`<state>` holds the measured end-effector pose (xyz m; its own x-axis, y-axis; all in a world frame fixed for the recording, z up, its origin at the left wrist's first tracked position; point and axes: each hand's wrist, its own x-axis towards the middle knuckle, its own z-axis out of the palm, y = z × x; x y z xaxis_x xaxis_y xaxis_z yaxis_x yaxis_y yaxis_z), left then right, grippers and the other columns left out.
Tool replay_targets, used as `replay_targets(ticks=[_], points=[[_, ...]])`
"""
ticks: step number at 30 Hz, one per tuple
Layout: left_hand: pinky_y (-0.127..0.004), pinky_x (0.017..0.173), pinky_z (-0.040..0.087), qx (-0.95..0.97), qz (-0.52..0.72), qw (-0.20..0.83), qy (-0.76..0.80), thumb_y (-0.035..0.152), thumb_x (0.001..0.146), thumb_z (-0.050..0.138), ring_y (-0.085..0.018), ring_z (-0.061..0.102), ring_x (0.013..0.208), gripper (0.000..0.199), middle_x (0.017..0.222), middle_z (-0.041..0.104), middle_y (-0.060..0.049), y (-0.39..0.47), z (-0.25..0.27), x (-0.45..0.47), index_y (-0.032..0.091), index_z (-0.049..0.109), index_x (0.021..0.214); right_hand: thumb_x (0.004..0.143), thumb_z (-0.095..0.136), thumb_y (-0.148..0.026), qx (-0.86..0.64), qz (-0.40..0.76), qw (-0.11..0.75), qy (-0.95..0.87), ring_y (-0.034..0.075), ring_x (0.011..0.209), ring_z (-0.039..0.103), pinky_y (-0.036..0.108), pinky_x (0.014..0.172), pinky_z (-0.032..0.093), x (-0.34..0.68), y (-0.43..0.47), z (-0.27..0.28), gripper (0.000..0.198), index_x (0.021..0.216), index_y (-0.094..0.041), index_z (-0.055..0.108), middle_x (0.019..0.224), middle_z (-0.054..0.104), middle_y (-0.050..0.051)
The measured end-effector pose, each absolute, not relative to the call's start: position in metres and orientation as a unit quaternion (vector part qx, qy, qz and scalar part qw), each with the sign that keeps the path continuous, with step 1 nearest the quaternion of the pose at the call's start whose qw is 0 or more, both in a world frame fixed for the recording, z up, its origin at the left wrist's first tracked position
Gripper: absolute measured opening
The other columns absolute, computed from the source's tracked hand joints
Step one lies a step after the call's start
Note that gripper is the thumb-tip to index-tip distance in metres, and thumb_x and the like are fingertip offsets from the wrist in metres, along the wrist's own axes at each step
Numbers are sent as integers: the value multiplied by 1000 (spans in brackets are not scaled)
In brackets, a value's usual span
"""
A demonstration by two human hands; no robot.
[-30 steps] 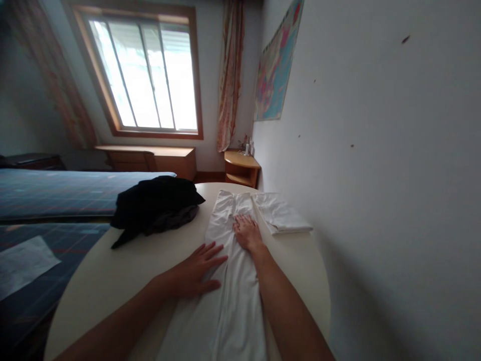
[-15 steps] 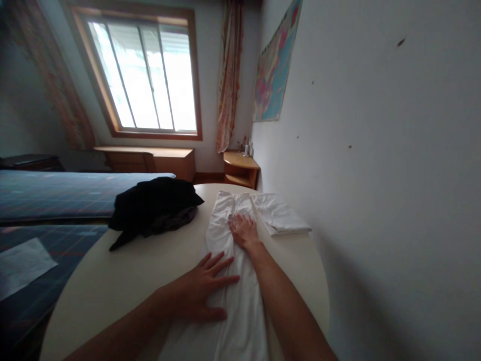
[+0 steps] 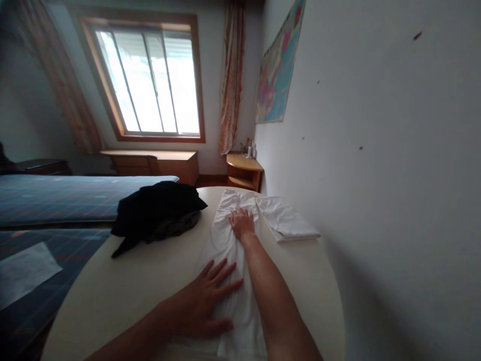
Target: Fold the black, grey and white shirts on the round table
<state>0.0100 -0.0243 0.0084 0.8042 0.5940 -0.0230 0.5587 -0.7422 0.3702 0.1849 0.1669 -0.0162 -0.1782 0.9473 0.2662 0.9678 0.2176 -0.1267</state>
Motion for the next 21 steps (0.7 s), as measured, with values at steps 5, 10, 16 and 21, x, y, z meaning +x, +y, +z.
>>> replay_targets(ticks=[5,10,16,21], points=[[-68,118,8,932,47,169,317,74,88,46,-41,6,151,85,165,12,-14,-18,4,11,29,25,157,103,36,-39,-605,-64,159,-778,25,122,52,39,103,39,183,149,-6,39,118,-21,67,140,56,10],[-66,119,10,933,61,170,310,69,85,55,-42,11,151,88,165,18,-16,-18,3,11,24,29,156,101,39,-37,-581,-28,156,-798,25,121,53,36,104,39,191,100,4,39,125,-19,64,136,59,12],[-44,116,35,908,170,202,324,28,94,52,-25,46,136,41,145,51,-13,-7,3,-1,20,49,134,98,44,-29,-537,56,175,-824,23,119,56,36,106,41,213,22,-1,36,128,-17,61,128,63,12],[-33,98,46,916,169,225,286,24,80,71,-22,59,107,20,111,64,-7,-4,8,-5,20,67,100,98,49,-30,-434,103,159,-881,27,136,44,45,115,33,229,-17,-12,39,135,-23,57,144,54,10]])
